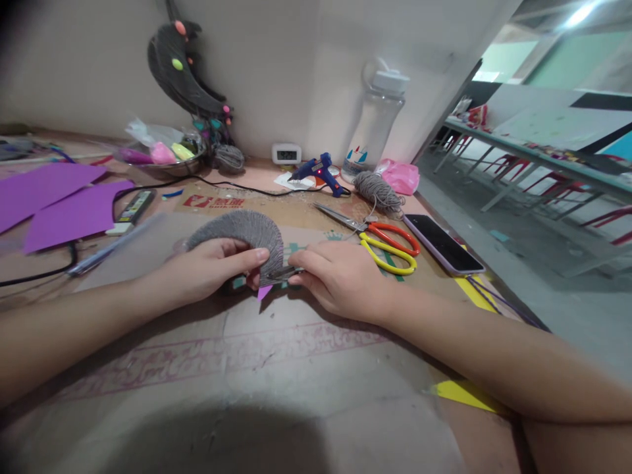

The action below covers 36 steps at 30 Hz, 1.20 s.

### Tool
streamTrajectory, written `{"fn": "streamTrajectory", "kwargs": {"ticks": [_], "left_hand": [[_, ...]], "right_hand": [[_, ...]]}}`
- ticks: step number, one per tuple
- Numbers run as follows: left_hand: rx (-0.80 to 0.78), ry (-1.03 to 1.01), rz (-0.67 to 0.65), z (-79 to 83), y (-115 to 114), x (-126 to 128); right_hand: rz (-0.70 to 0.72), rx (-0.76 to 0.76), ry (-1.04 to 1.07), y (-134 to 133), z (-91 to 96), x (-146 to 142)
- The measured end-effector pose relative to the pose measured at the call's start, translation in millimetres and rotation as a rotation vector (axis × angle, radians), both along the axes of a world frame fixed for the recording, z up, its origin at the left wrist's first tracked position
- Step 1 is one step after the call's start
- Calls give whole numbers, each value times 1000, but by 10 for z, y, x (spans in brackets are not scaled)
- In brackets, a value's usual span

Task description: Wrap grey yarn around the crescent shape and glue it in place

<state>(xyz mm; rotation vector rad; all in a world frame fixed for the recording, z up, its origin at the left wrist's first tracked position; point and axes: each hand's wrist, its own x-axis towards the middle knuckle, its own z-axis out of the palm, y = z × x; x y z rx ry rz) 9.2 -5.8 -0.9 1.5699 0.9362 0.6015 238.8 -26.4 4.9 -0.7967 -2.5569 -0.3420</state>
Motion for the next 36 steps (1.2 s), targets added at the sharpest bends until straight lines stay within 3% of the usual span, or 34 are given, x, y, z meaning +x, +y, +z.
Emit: {"fn": "streamTrajectory", "kwargs": {"ticks": [15,18,23,29,32,36], "left_hand": [[48,58,-8,29,-18,-8],[33,56,2,44,-29,-2],[41,39,7,18,-33,5],[145,141,-7,-40,-28,-46],[342,211,-19,-1,-43,-39],[486,261,-32,50,-59,1]], "right_hand": [[26,-28,17,0,3,-21],[14,-151,96,0,-7,7],[-112,-405,440,13,29,-1],[-235,-1013,605,-23,109,-171],[-264,-1047,589,-56,115,-217],[-268,-943,609,-88,110,-222]]}}
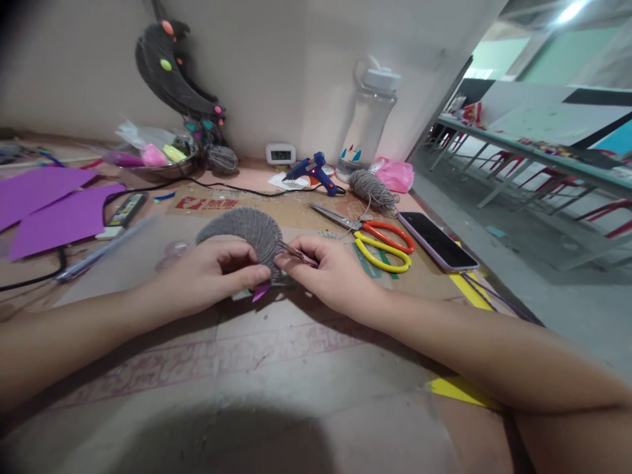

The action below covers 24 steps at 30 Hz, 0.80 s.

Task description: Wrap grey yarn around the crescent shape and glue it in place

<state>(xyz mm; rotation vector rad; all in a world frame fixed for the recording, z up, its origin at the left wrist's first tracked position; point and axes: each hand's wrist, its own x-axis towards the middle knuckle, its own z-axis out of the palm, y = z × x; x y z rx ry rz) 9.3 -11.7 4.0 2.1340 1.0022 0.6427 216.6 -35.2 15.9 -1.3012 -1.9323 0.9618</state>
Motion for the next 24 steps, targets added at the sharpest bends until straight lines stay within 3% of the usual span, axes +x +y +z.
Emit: {"fn": "streamTrajectory", "kwargs": {"ticks": [3,9,20,24], "left_hand": [[86,42,-13,4,6,8],[140,88,-57,12,17,-16],[-36,-27,-82,16,20,-6],[-29,7,-54,8,3,-3]], "right_hand": [[6,80,-35,-16,-8,3],[21,70,-40,-20,-17,8],[26,19,56,11,-26,28],[40,-3,73,10,-33,20]]}}
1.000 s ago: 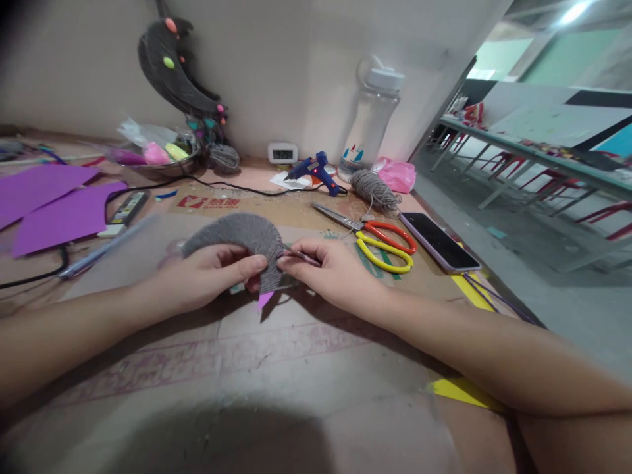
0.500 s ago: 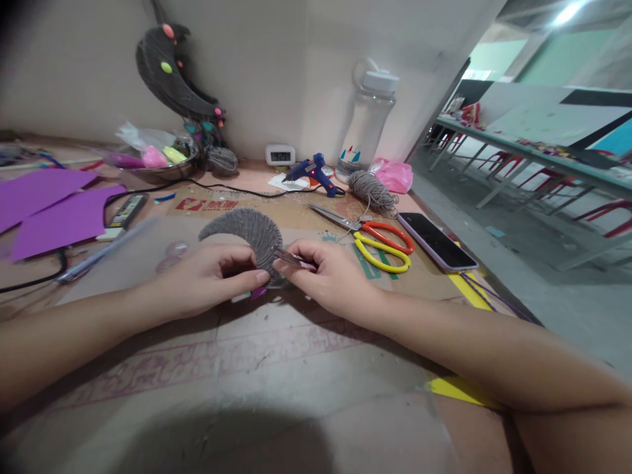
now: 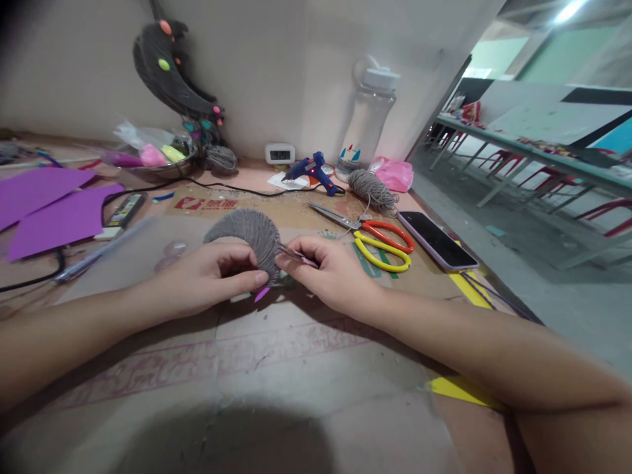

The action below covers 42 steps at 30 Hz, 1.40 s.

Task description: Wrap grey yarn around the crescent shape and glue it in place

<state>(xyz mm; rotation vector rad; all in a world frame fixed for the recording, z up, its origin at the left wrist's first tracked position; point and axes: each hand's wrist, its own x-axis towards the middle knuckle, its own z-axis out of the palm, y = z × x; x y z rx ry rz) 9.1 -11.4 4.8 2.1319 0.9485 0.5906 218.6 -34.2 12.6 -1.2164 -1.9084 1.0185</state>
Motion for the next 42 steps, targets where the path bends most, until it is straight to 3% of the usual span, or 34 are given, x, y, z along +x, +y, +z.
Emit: {"fn": "streamTrajectory", "kwargs": {"ticks": [8,13,21,29,35,42], "left_hand": [[139,19,13,3,13,-1],[97,-11,-28,6,12,-15],[134,-58,-77,16,35,2],[-55,-135,-26,17,15,8],[-62,-159,-60,3,17,4],[-93,-215,-74,19,19,-2]], "right_hand": [[54,14,-60,5,-3,2],[62,-59,-5,6,-19,1],[79,-48,-23,-4,-6,-5],[105,-190,108,-2,-15,1],[140,-299,223,17,-30,19],[155,-278,210,24,-20,8]]}}
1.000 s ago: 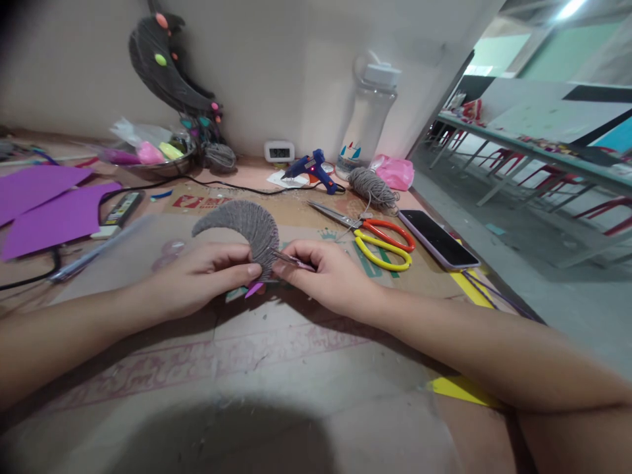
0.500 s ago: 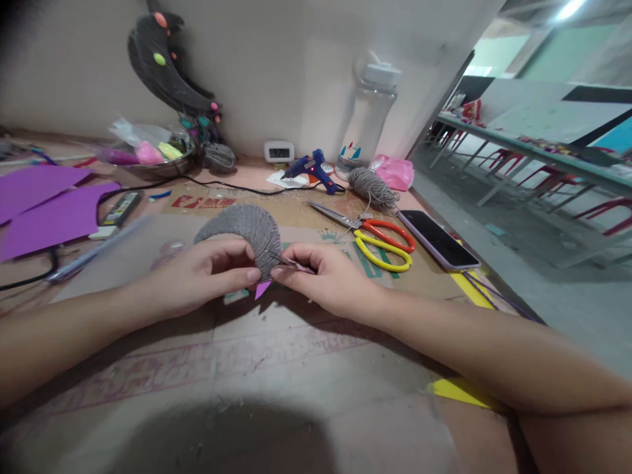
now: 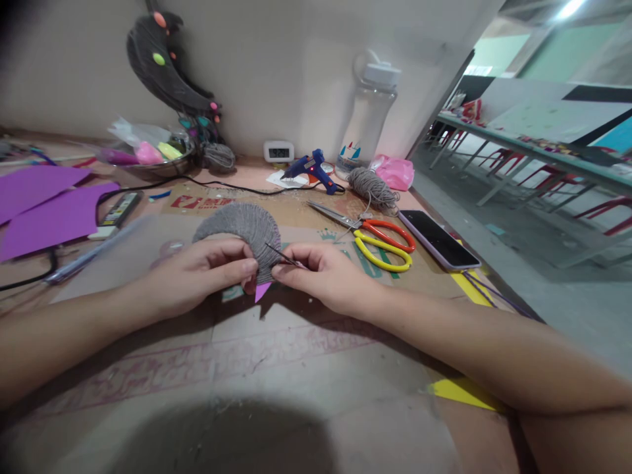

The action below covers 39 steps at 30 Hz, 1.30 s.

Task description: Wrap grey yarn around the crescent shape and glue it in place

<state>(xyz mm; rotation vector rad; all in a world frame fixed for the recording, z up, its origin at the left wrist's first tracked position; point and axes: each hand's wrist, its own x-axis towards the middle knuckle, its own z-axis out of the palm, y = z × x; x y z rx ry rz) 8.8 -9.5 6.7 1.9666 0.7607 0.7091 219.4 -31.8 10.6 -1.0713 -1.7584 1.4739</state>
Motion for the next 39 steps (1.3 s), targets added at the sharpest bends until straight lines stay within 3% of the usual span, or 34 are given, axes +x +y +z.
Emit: {"fn": "streamTrajectory", "kwargs": {"ticks": [7,10,16,23,39], "left_hand": [[205,123,75,5,3,-15],[129,154,106,-11,0,-21],[10,182,190,10,-32,-12],[42,187,185,47,-29,9],[-27,169,163,44,-53,7]], "right_hand": [[37,65,-71,4,7,-23],[46,141,-130,-6,-4,-14],[-62,810,-379,32,-6,153],[28,1236,-691,72,8,209],[43,1372,-768,72,14,177]]}}
